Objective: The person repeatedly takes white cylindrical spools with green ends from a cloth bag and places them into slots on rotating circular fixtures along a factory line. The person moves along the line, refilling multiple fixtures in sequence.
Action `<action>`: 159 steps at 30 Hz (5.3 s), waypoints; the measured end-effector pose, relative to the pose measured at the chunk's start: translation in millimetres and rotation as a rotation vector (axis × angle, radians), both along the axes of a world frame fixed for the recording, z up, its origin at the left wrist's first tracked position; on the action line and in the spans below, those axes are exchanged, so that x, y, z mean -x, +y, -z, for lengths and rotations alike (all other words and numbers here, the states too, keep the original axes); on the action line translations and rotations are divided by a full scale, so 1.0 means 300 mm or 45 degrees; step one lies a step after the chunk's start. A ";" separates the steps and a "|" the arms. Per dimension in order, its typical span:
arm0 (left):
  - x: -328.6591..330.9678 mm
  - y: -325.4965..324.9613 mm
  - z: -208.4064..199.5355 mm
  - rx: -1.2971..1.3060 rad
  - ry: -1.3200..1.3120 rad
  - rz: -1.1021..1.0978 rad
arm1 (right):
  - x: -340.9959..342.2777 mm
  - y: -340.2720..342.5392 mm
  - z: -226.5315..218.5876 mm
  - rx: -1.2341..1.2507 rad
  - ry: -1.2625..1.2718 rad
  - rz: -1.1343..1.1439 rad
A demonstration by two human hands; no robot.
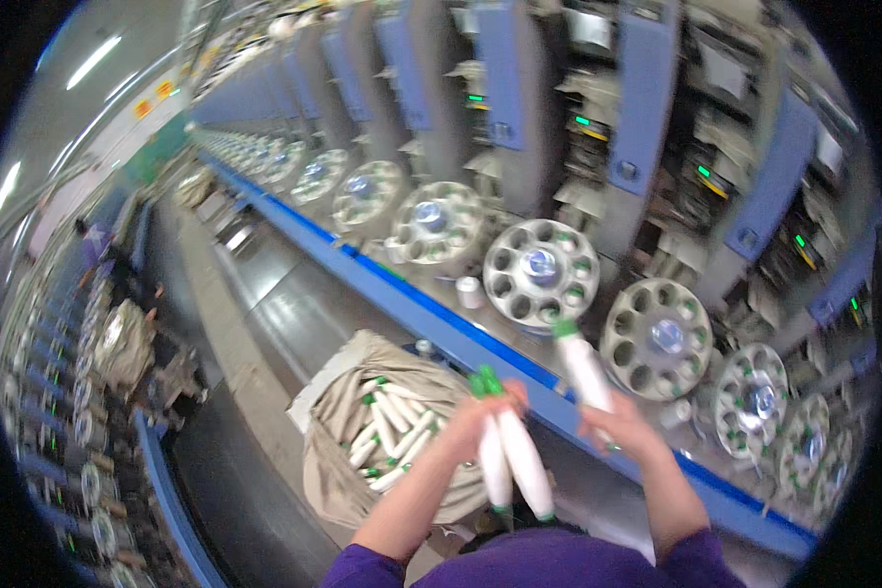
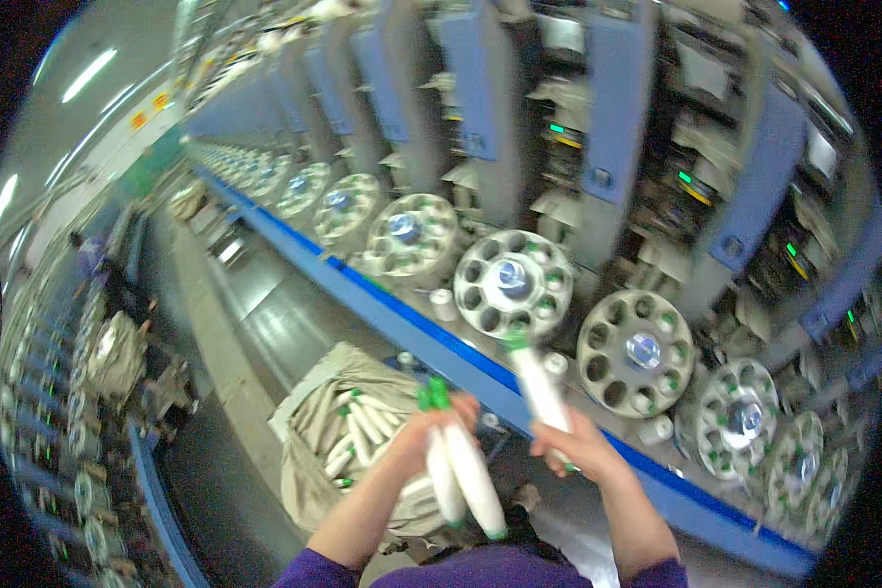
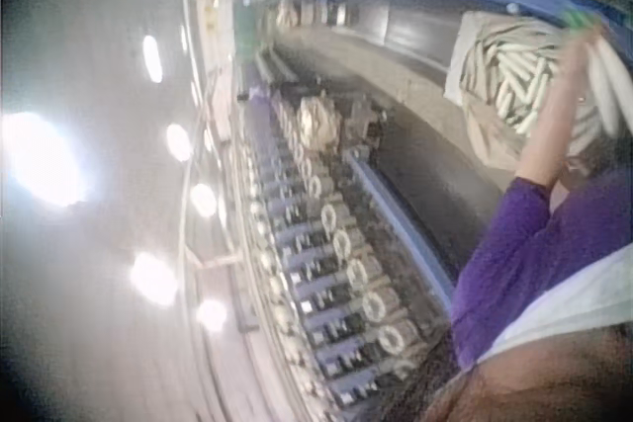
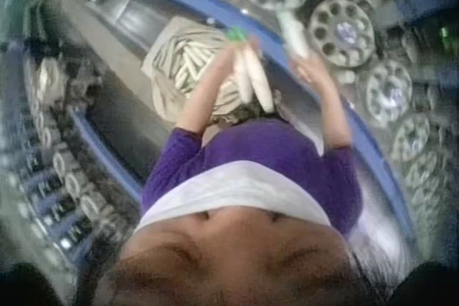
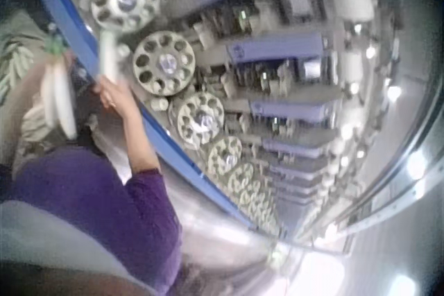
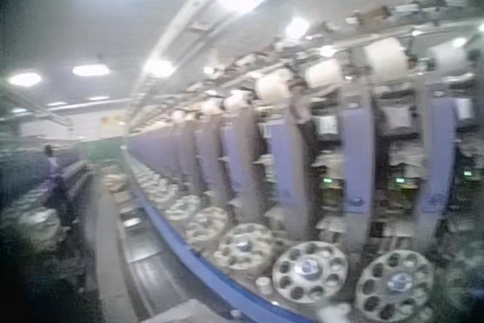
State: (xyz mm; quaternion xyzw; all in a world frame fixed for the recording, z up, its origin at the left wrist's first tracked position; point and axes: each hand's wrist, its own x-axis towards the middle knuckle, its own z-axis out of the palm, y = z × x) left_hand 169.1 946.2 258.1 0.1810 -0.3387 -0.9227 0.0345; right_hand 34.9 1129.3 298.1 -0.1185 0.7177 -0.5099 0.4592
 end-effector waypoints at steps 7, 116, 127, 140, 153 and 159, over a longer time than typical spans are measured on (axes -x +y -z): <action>0.440 0.033 -0.175 0.050 0.056 -0.355 | 0.249 0.194 0.154 0.985 -1.337 -0.483; 0.830 0.275 0.003 0.410 0.273 -0.036 | 0.776 0.395 0.200 0.464 0.530 0.394; -0.091 -0.181 0.772 2.035 -1.534 -0.307 | 0.831 0.364 0.241 -0.260 1.073 0.347; -0.680 -0.347 0.923 1.851 -1.355 -0.018 | -0.064 -0.638 0.581 0.051 0.320 -0.670; -0.719 -0.579 0.831 1.479 -1.450 -0.159 | -0.407 -0.924 1.086 -0.714 0.700 -0.955; -0.717 -0.801 0.860 1.637 -1.676 -0.300 | -0.428 -0.773 1.195 -0.704 0.116 -0.963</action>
